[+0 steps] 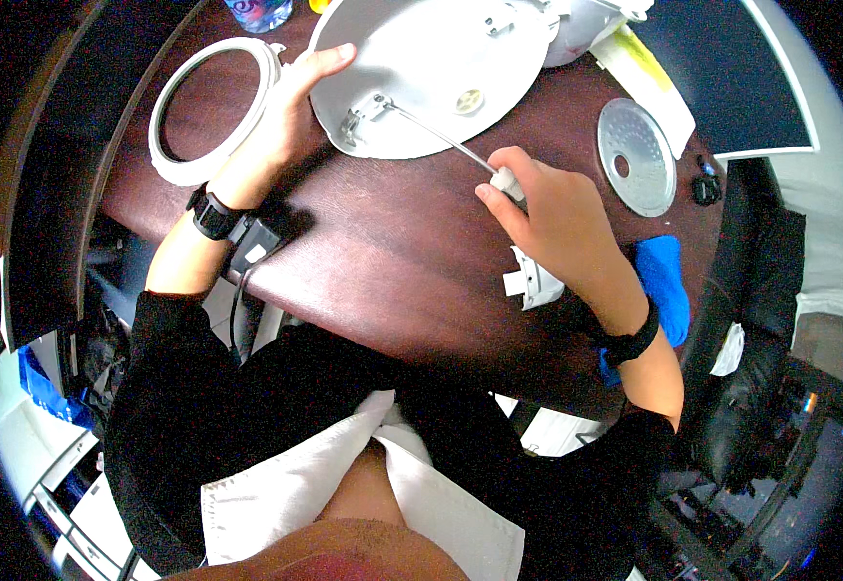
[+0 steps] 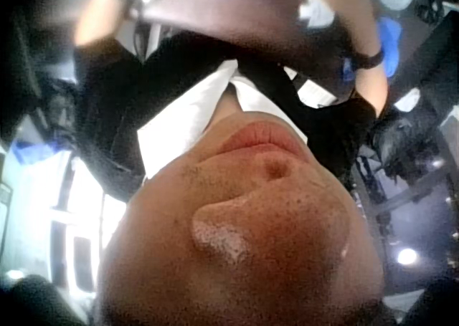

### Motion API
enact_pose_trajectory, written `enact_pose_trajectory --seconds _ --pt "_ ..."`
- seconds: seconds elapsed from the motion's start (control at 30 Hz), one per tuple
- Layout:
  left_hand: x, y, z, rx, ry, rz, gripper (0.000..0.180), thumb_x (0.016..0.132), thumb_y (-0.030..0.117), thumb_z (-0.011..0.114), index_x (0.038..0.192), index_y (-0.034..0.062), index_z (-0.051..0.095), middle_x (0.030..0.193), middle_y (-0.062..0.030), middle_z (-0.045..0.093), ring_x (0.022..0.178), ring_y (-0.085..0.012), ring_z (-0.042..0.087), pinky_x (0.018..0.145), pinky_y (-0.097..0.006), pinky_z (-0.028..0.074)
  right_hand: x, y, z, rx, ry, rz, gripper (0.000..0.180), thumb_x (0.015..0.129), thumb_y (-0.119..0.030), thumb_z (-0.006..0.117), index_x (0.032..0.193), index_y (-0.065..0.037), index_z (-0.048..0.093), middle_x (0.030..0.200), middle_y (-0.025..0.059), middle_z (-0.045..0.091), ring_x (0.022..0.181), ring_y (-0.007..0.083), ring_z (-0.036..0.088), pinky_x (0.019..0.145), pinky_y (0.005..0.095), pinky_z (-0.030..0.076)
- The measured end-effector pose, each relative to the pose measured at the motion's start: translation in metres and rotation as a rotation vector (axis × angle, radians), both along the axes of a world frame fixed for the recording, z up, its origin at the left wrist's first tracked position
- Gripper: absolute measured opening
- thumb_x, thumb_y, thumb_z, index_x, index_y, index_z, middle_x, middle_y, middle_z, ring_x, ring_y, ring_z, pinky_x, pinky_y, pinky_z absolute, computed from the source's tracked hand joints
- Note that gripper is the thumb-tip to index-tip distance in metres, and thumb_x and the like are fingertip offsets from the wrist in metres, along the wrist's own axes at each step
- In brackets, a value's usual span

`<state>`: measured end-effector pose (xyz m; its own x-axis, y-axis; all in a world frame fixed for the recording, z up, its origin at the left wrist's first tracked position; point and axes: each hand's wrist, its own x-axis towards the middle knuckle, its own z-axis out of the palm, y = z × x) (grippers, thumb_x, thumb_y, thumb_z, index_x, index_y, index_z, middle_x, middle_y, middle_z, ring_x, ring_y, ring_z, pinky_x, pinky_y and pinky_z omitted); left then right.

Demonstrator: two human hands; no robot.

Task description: The person uses a screwdriver to tighten screws inside a white plastic light fixture housing. They then attach a perforated metal cover plate and a white plastic ring to the fixture, aligning and pressing the components together.

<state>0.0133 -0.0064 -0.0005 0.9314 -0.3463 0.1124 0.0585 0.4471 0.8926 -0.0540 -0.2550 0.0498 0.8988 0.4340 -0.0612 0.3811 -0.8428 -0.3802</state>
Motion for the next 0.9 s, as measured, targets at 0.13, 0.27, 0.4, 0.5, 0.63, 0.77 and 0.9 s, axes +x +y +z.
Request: enact_pose_trajectory --seconds 0.13,0.27,0.4,0.5,0.63,0.77,0.9 --pt "0.003 0.002 -0.003 0.020 -0.063 0.013 0.044 0.084 0.031 0.055 0.112 -0.0028 0.054 0.097 -0.0100 0.062 0.085 -0.0140 0.061 0.075 -0.026 0.050 0.004 0.005 -0.001 0.019 -0.121 0.089 0.024 0.084 -0.024 0.060 0.101 -0.009 0.053 0.076 0.0132 0.061 0.066 0.0339 0.060 0.055 0.0417 0.045" --pt "-0.002 -0.003 0.004 0.019 -0.145 0.043 0.046 0.084 0.031 0.056 0.116 -0.0019 0.053 0.097 -0.0085 0.062 0.084 -0.0122 0.060 0.075 -0.025 0.049 0.005 0.009 -0.004 -0.038 -0.230 0.089 0.026 0.083 -0.024 0.060 0.105 -0.011 0.054 0.077 0.0110 0.058 0.062 0.0325 0.059 0.053 0.0412 0.046" --pt "-0.003 0.002 0.005 0.044 -0.168 0.012 0.046 0.083 0.029 0.057 0.117 -0.0014 0.053 0.097 -0.0076 0.062 0.085 -0.0118 0.060 0.076 -0.025 0.048 0.003 0.016 -0.002 -0.089 -0.285 0.069 0.026 0.084 -0.022 0.058 0.107 -0.013 0.055 0.074 0.0093 0.055 0.060 0.0303 0.058 0.051 0.0394 0.047" --pt "-0.003 0.005 0.007 0.056 -0.137 -0.012 0.044 0.083 0.027 0.057 0.117 -0.0016 0.053 0.098 -0.0076 0.062 0.085 -0.0119 0.059 0.077 -0.025 0.048 0.000 0.021 -0.003 -0.111 -0.286 0.054 0.026 0.084 -0.022 0.058 0.108 -0.013 0.055 0.074 0.0087 0.055 0.060 0.0300 0.059 0.052 0.0390 0.047" --pt "-0.003 0.008 0.008 0.094 -0.178 -0.026 0.045 0.084 0.025 0.057 0.119 -0.0020 0.052 0.097 -0.0074 0.062 0.086 -0.0112 0.059 0.077 -0.024 0.047 -0.005 0.024 -0.005 -0.106 -0.279 0.057 0.027 0.084 -0.022 0.058 0.109 -0.014 0.055 0.075 0.0082 0.053 0.059 0.0290 0.059 0.051 0.0381 0.048" --pt "-0.003 0.009 0.011 0.154 -0.209 -0.015 0.049 0.080 0.029 0.057 0.118 -0.0017 0.052 0.100 -0.0087 0.061 0.088 -0.0138 0.058 0.076 -0.027 0.047 -0.007 0.027 -0.003 -0.124 -0.276 0.051 0.027 0.084 -0.023 0.059 0.109 -0.015 0.054 0.075 0.0079 0.052 0.060 0.0283 0.059 0.051 0.0374 0.048" --pt "-0.001 0.011 0.008 0.212 -0.223 -0.008 0.051 0.078 0.030 0.057 0.118 -0.0013 0.052 0.101 -0.0093 0.061 0.089 -0.0154 0.059 0.076 -0.028 0.048 -0.011 0.031 -0.002 -0.124 -0.302 0.046 0.028 0.084 -0.023 0.059 0.110 -0.016 0.053 0.077 0.0078 0.052 0.060 0.0283 0.059 0.051 0.0374 0.048"
